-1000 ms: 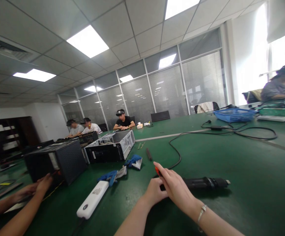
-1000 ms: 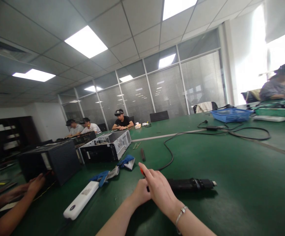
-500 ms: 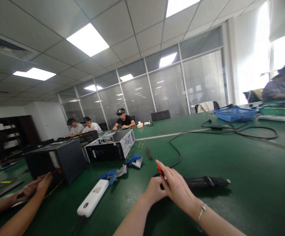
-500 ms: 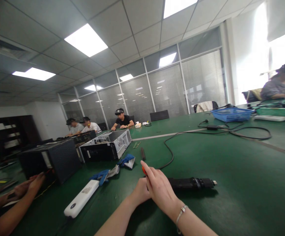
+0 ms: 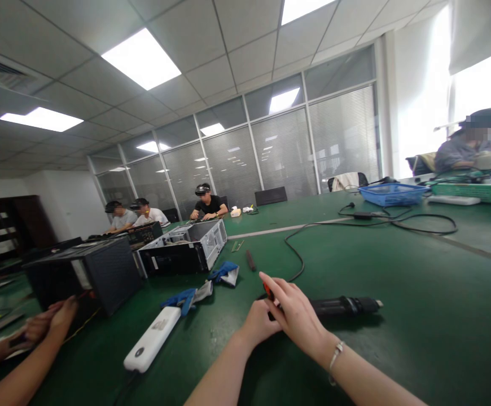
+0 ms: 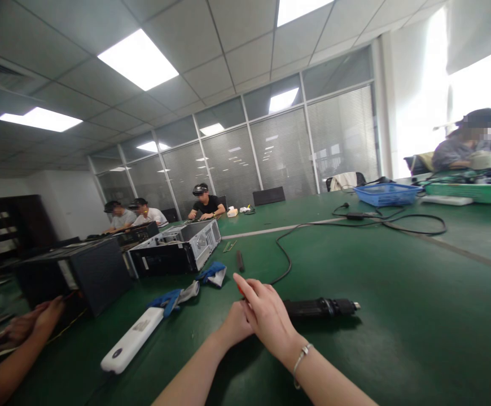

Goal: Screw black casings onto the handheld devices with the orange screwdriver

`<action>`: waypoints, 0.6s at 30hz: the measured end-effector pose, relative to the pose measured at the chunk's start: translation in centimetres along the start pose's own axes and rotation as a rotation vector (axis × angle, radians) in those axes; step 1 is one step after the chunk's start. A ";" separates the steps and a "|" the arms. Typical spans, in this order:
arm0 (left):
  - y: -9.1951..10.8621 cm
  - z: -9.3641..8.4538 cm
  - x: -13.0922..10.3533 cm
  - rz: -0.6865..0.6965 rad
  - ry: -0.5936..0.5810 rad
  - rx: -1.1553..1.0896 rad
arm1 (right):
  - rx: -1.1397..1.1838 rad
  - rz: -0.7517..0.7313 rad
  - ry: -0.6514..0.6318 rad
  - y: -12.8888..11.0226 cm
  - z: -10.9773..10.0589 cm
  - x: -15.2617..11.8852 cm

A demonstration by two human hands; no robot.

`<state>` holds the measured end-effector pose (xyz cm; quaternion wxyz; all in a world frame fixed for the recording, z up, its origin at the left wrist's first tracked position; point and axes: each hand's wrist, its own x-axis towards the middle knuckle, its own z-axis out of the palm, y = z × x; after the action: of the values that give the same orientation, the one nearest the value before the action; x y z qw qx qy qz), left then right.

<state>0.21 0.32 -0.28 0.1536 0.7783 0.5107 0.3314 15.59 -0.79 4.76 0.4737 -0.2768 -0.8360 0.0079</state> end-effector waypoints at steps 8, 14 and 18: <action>0.2 -0.1 0.2 -0.023 0.009 0.034 | 0.008 0.008 -0.028 -0.2 -0.6 0.5; 0.4 -0.2 0.3 -0.029 -0.004 0.030 | -0.029 0.003 -0.011 -0.5 -0.9 0.5; 0.8 -0.5 0.3 -0.046 -0.031 0.015 | -0.002 0.021 -0.021 -0.5 -1.0 0.7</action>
<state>0.50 0.18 0.65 0.1633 0.7724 0.5286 0.3119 15.88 -1.11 5.94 0.4645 -0.2860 -0.8380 0.0147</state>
